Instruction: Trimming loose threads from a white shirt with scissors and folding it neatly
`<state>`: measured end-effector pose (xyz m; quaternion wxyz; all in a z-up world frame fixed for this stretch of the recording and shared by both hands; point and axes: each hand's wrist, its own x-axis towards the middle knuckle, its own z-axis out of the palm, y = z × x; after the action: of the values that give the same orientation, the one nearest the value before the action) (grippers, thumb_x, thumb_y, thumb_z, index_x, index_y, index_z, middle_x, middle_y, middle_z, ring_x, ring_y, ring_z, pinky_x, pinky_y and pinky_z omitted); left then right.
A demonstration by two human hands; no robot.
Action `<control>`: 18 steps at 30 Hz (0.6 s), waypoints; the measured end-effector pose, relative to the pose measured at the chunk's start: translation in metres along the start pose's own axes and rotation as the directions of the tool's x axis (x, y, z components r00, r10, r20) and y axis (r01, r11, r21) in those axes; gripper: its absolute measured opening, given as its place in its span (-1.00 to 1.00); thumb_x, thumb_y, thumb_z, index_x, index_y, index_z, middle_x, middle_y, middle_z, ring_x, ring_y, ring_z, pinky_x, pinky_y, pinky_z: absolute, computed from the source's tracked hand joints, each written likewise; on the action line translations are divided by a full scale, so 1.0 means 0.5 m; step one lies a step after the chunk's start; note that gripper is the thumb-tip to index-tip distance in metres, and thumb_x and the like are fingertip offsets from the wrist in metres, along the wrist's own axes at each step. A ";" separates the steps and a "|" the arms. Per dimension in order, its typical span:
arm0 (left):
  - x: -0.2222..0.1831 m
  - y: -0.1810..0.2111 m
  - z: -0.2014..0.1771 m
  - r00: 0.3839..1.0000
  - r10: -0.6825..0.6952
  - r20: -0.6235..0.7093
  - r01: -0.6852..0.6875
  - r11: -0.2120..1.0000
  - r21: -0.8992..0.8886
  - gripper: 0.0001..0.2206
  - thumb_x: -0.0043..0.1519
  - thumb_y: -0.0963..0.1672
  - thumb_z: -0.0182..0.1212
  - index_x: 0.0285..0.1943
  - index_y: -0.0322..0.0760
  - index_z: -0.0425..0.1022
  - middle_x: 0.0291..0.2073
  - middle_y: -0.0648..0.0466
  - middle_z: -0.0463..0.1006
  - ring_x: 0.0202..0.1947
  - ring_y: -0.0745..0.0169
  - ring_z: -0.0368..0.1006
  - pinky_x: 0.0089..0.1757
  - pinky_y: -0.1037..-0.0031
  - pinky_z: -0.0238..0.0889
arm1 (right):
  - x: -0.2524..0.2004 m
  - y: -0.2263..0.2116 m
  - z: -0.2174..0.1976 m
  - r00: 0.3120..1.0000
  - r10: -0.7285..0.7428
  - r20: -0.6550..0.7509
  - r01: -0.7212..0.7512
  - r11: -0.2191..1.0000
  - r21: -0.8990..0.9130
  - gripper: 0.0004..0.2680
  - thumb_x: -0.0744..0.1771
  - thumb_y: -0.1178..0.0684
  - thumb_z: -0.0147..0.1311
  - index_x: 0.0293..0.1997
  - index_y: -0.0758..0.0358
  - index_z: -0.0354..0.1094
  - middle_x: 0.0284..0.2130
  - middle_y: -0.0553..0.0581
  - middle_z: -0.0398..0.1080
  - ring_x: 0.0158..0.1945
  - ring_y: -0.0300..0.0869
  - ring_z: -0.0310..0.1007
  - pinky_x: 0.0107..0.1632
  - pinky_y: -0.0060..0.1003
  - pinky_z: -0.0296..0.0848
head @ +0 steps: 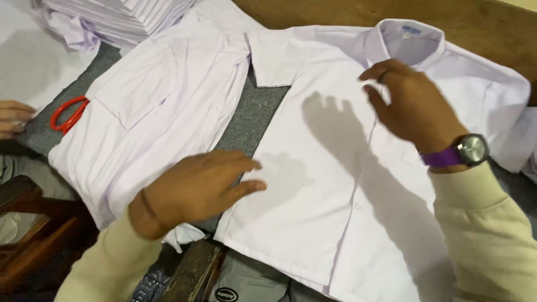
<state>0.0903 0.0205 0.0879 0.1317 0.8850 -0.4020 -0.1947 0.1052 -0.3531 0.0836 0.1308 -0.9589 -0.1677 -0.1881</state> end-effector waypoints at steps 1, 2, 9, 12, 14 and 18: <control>0.051 0.009 -0.017 1.000 0.019 -0.003 -0.019 1.000 0.004 -0.44 0.35 0.19 -0.19 0.31 -0.14 0.40 0.11 0.06 0.54 0.15 -0.01 0.42 0.05 0.14 0.27 | -0.015 0.059 -0.011 1.000 0.011 -0.006 -0.011 1.000 -0.015 -0.82 0.40 0.18 0.06 0.11 0.34 0.46 0.02 0.29 0.47 -0.03 0.18 0.51 0.06 0.00 0.40; 0.103 0.020 -0.034 0.998 0.043 -0.055 -0.043 0.999 -0.009 -0.43 0.34 0.18 -0.18 0.31 -0.17 0.41 0.16 -0.01 0.52 0.17 -0.04 0.42 0.06 0.12 0.26 | -0.032 0.120 -0.023 0.989 0.133 -0.069 -0.137 0.988 -0.067 -0.85 0.41 0.22 0.07 0.07 0.35 0.51 -0.03 0.32 0.51 -0.10 0.14 0.54 -0.02 0.01 0.43; 0.506 0.095 -0.072 0.975 -0.057 -0.215 -0.049 0.889 -0.456 -0.60 0.23 0.13 0.05 0.17 0.05 0.44 -0.02 0.19 0.61 -0.17 0.28 0.48 -0.13 0.45 0.27 | -0.208 0.491 0.028 0.757 0.414 -0.505 -0.534 0.838 -0.114 -0.83 0.37 0.11 0.16 -0.03 0.39 0.56 -0.21 0.43 0.58 -0.13 0.33 0.53 -0.10 0.12 0.38; 0.612 0.122 -0.049 0.937 -0.150 -0.317 -0.098 0.755 -0.649 -0.44 0.27 0.01 0.14 0.46 -0.01 0.11 -0.35 0.20 0.56 -0.26 0.28 0.44 -0.17 0.46 0.29 | -0.228 0.483 0.043 0.646 0.605 -0.465 -0.644 0.759 0.093 -0.80 0.33 0.15 0.16 0.04 0.38 0.42 -0.12 0.49 0.46 -0.07 0.34 0.44 -0.05 0.12 0.33; 0.680 0.124 -0.026 0.912 -0.245 -0.328 -0.100 0.643 -0.759 -0.53 0.24 -0.03 0.17 0.32 -0.07 0.17 -0.30 0.12 0.56 -0.36 0.26 0.47 -0.33 0.44 0.32 | -0.227 0.465 0.052 0.665 0.583 -0.466 -0.632 0.772 0.064 -0.75 0.31 0.19 0.12 0.08 0.45 0.37 -0.07 0.50 0.35 0.00 0.37 0.35 0.09 0.10 0.25; 0.848 0.024 0.071 0.811 -0.321 -0.489 -0.159 0.684 -0.712 -0.49 0.15 -0.03 0.33 0.23 -0.10 0.21 -0.34 0.20 0.66 -0.45 0.23 0.65 -0.41 0.43 0.53 | -0.186 0.333 0.005 0.586 0.697 -0.413 -0.673 0.703 0.231 -0.59 0.35 0.39 0.10 0.35 0.67 0.04 0.28 0.71 -0.06 0.29 0.55 0.19 0.25 0.38 0.34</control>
<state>0.3211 -0.3133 -0.0402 0.5765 0.7921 -0.1899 -0.0649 0.0864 -0.5290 0.0123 0.2535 -0.8691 0.2467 -0.3457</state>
